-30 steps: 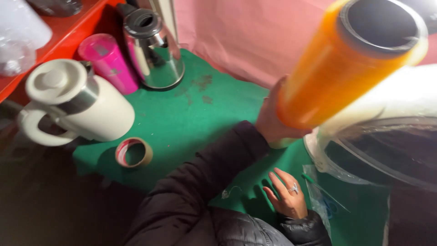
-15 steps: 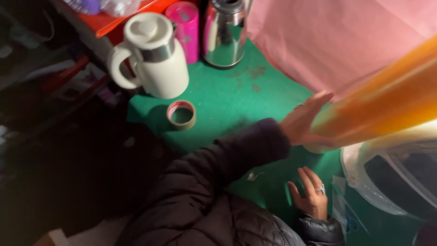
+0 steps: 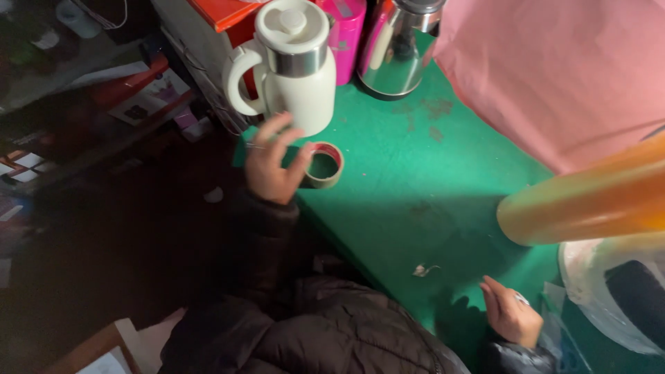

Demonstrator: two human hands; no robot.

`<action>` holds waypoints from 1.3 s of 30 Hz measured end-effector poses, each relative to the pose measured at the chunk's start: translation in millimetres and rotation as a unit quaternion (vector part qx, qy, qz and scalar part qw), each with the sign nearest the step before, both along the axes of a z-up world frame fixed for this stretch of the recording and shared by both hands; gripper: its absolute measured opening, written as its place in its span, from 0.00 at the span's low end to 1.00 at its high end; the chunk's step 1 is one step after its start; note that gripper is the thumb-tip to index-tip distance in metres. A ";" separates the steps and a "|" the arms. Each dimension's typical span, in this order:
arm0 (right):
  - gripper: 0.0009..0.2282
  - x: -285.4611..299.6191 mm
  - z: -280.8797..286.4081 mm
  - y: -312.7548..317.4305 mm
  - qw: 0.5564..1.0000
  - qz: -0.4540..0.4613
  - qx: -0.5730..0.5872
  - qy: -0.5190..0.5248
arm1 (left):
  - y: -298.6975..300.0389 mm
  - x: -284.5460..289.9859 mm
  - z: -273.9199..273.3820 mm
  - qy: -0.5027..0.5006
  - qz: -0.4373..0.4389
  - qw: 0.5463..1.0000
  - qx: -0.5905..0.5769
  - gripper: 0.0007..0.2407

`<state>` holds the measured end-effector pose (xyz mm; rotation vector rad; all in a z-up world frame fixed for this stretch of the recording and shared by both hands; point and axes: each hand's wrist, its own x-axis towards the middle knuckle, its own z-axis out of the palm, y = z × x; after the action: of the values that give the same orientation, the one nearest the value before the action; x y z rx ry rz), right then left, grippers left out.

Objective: The person wraps a plastic-enclosed component in adhesive tape using scissors to cut the tape, then opens and reassembles the lid of a white thermal pitcher.

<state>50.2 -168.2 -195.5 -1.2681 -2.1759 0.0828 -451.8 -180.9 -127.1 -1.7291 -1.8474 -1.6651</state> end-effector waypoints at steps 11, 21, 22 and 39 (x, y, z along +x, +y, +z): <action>0.14 -180.2 59.5 -0.5 0.995 0.070 0.028 -0.061 | 5.0 -135.5 10.0 0.010 0.085 0.994 0.071 0.21; 0.17 -267.4 39.6 -6.9 0.987 0.141 0.027 -0.069 | 39.2 -171.8 -21.6 -0.103 -0.032 0.994 0.010 0.23; 0.17 -271.1 39.6 -8.2 0.988 0.135 0.025 -0.069 | 42.8 -172.4 -23.9 -0.120 -0.048 0.991 0.021 0.23; 0.24 -343.2 19.8 49.7 0.977 0.180 0.009 -0.111 | 70.5 -148.9 -60.0 -0.287 -0.132 0.949 0.008 0.15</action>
<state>-293.0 -118.5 -175.8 -0.8949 -2.5739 0.0699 -600.7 -110.4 -187.1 -1.6613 -1.8465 -2.4974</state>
